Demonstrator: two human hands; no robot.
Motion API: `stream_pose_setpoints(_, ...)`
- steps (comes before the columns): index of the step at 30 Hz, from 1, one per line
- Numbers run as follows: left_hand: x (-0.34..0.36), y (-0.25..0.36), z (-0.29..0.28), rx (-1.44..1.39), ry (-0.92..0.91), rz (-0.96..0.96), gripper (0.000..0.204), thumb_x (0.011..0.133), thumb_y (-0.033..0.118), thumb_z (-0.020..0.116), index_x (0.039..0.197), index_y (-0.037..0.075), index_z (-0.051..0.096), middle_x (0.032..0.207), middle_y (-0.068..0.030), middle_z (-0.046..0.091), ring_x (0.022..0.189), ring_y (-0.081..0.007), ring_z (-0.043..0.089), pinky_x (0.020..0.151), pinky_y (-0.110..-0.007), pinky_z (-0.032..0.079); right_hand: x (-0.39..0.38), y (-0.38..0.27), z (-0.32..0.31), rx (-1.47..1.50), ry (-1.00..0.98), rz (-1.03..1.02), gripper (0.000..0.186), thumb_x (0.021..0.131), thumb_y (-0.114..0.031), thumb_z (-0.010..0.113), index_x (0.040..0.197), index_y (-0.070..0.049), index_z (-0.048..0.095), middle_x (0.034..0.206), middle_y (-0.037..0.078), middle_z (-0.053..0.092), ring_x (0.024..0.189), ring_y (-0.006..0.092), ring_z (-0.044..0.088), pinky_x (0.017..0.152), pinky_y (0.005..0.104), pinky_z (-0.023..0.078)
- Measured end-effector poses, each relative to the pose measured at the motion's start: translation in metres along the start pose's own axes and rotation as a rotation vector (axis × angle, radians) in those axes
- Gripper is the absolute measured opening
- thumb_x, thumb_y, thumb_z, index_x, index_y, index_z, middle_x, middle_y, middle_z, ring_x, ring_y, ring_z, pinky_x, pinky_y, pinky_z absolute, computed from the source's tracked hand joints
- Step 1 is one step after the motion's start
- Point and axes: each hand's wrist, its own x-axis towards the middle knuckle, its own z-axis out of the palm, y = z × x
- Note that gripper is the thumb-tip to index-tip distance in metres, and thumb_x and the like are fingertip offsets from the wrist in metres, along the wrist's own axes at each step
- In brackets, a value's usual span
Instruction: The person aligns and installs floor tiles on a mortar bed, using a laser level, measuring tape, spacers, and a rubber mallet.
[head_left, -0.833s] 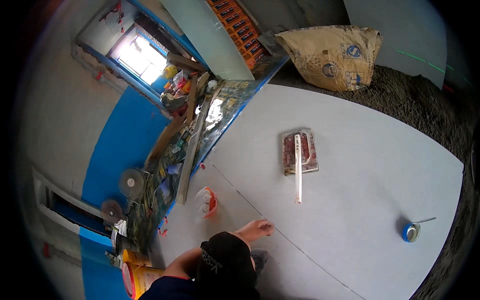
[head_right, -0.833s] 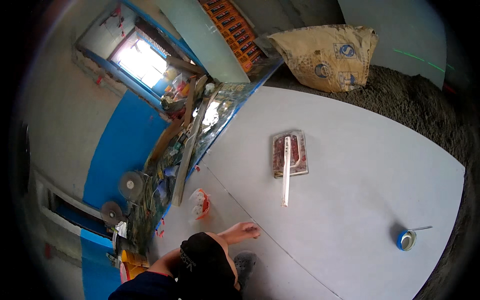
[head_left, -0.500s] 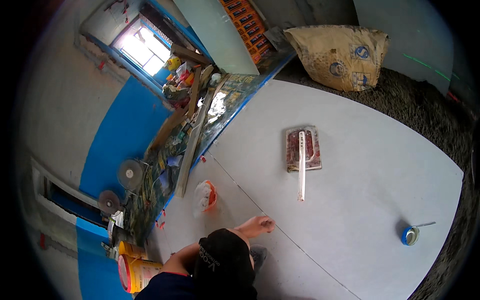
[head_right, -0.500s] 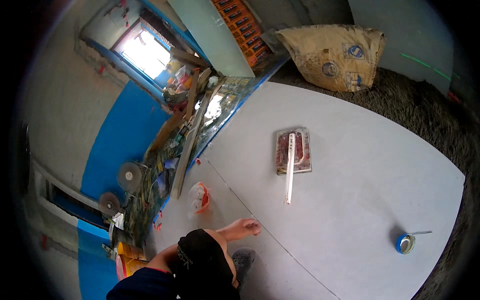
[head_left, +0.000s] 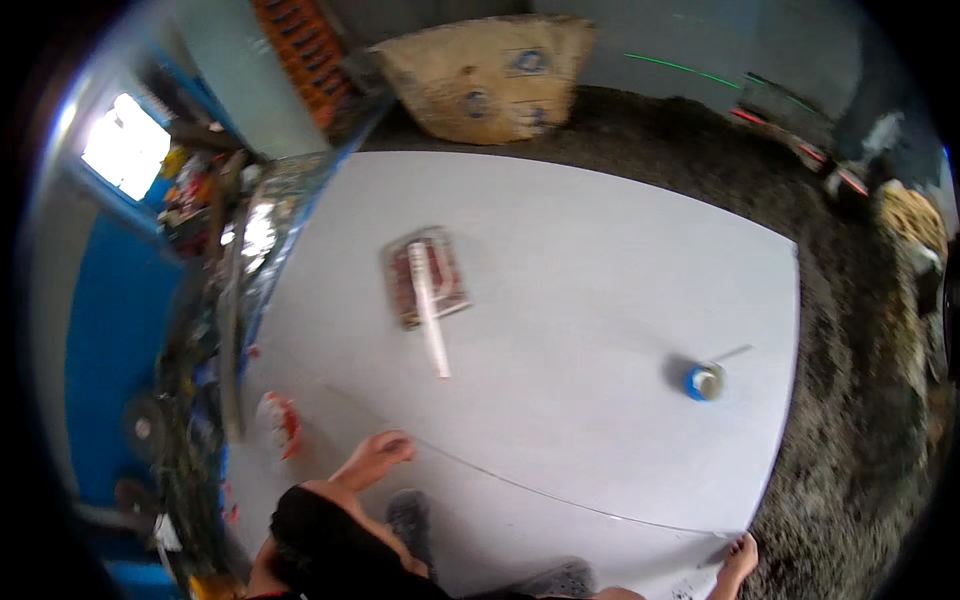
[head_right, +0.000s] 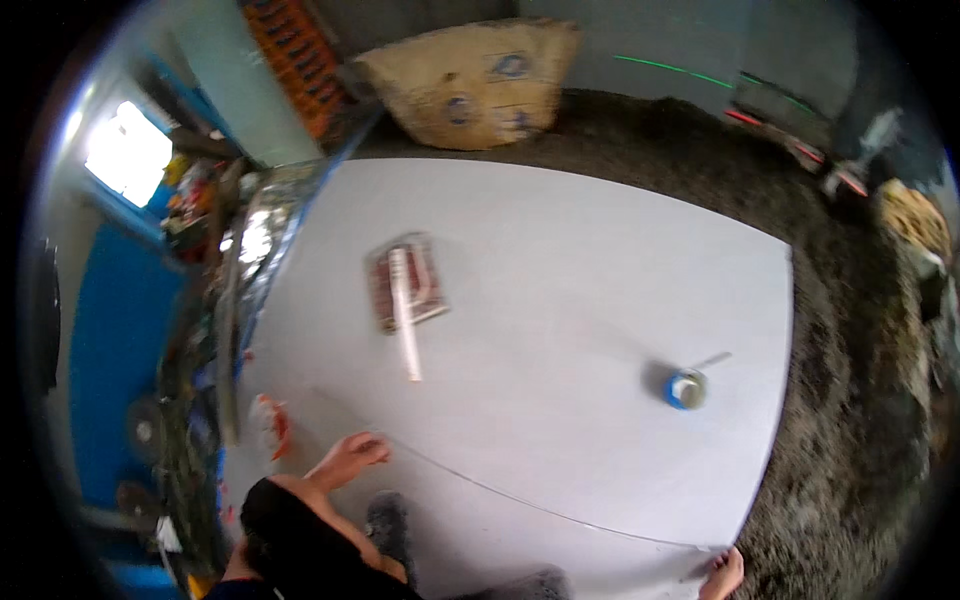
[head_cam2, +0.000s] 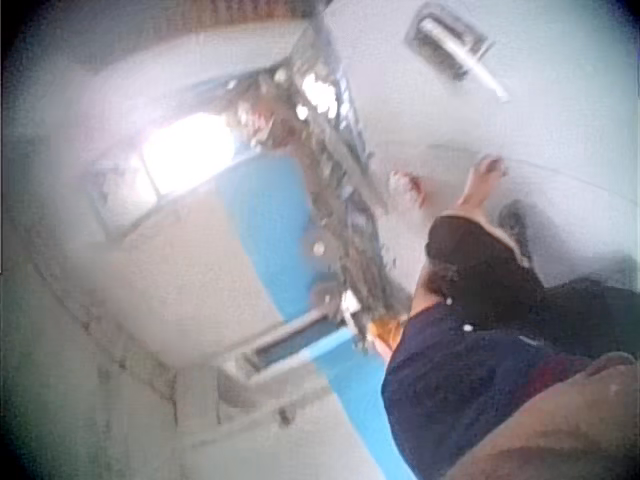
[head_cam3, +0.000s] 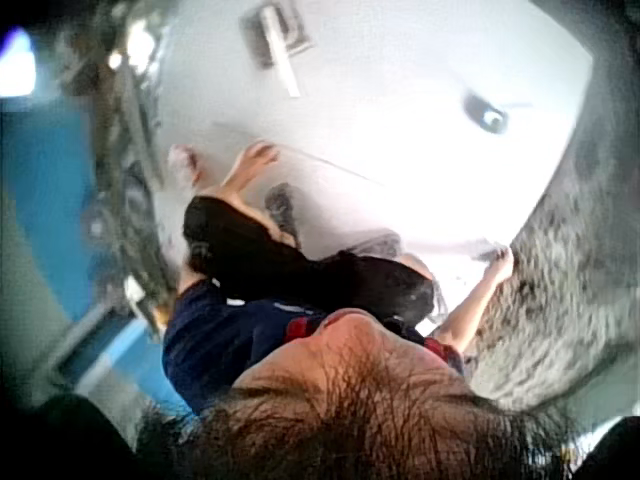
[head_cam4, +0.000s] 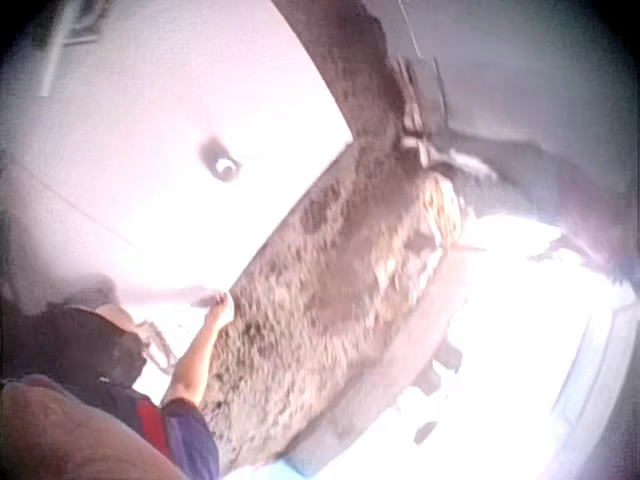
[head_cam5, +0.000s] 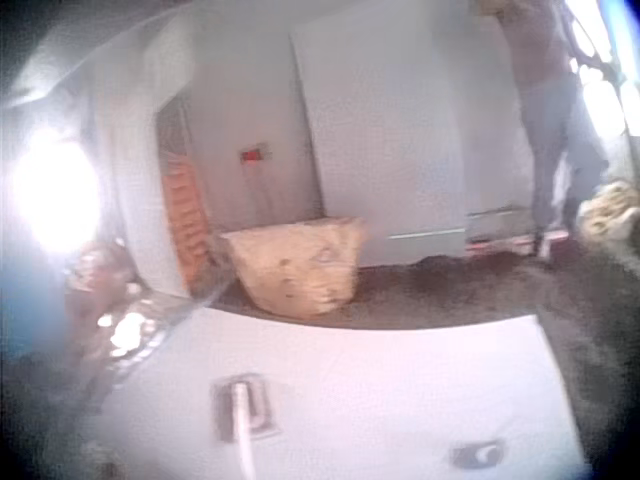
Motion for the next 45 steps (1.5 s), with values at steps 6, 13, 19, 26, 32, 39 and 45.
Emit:
stream_pose_setpoints(6,-0.003,0.021,0.012,0.018,0.028,-0.037,0.026,0.099,0.017,0.064,0.116,-0.002,0.064,0.105,-0.008,0.069,0.1,-0.0175,0.066,0.094,-0.032,0.053,-0.022,-0.008,-0.006,0.036,-0.068,0.05,0.013,0.095,-0.014,0.064,0.087,-0.004,0.064,0.069,0.002,0.057,0.053,0.0099,0.051,0.045,0.0222,0.041)
stream_pose_setpoints(13,-0.004,0.031,0.019,0.065,0.032,-0.03,0.023,0.1,0.013,0.061,0.117,-0.004,0.062,0.106,-0.0111,0.069,0.099,-0.0199,0.066,0.092,-0.034,0.053,-0.031,-0.021,0.003,0.002,-0.074,0.08,0.013,0.095,-0.017,0.063,0.091,-0.006,0.067,0.071,0.002,0.062,0.054,0.0114,0.057,0.044,0.0237,0.042)
stream_pose_setpoints(19,0.001,0.023,0.013,0.039,0.048,-0.05,0.023,0.1,0.014,0.061,0.115,-0.004,0.062,0.104,-0.0113,0.07,0.097,-0.0209,0.067,0.091,-0.036,0.053,-0.03,-0.026,0.001,0.056,-0.112,0.103,0.008,0.093,-0.013,0.063,0.092,-0.005,0.066,0.076,0.003,0.062,0.057,0.0119,0.057,0.047,0.0218,0.044)
stream_pose_setpoints(26,0.003,0.024,0.015,0.043,0.026,0.014,0.021,0.1,0.016,0.063,0.114,0.001,0.064,0.103,-0.0095,0.07,0.095,-0.0193,0.066,0.088,-0.034,0.053,-0.042,-0.026,0.001,-0.008,-0.062,0.125,0.014,0.095,-0.015,0.063,0.094,-0.002,0.069,0.072,0.003,0.062,0.055,0.0125,0.057,0.048,0.0251,0.044)
stream_pose_setpoints(32,0.007,0.008,0.01,0.08,0.023,0.022,0.022,0.1,0.02,0.062,0.114,0.003,0.065,0.099,-0.0067,0.068,0.091,-0.0172,0.065,0.086,-0.032,0.052,-0.028,-0.025,0.004,0.116,-0.149,0.163,0.018,0.098,-0.021,0.062,0.098,-0.004,0.067,0.076,0.002,0.062,0.057,0.0107,0.055,0.05,0.0217,0.044)
stream_pose_setpoints(39,0.007,0.013,0.012,0.107,0.017,0.037,0.024,0.1,0.023,0.061,0.114,0.004,0.064,0.098,-0.0063,0.068,0.092,-0.0159,0.064,0.081,-0.03,0.05,-0.034,-0.031,-0.002,0.138,-0.182,0.215,0.022,0.101,-0.022,0.058,0.105,-0.002,0.067,0.081,0.004,0.066,0.061,0.0111,0.059,0.052,0.0219,0.046)
stream_pose_setpoints(45,0.002,0.024,0.017,0.135,0.044,-0.006,0.027,0.099,0.028,0.064,0.114,0.005,0.064,0.099,-0.0052,0.067,0.093,-0.0158,0.063,0.085,-0.031,0.05,-0.033,-0.029,-0.002,0.005,-0.184,0.155,0.021,0.102,-0.021,0.058,0.102,-0.003,0.068,0.079,0.003,0.064,0.06,0.0101,0.056,0.053,0.0224,0.048)
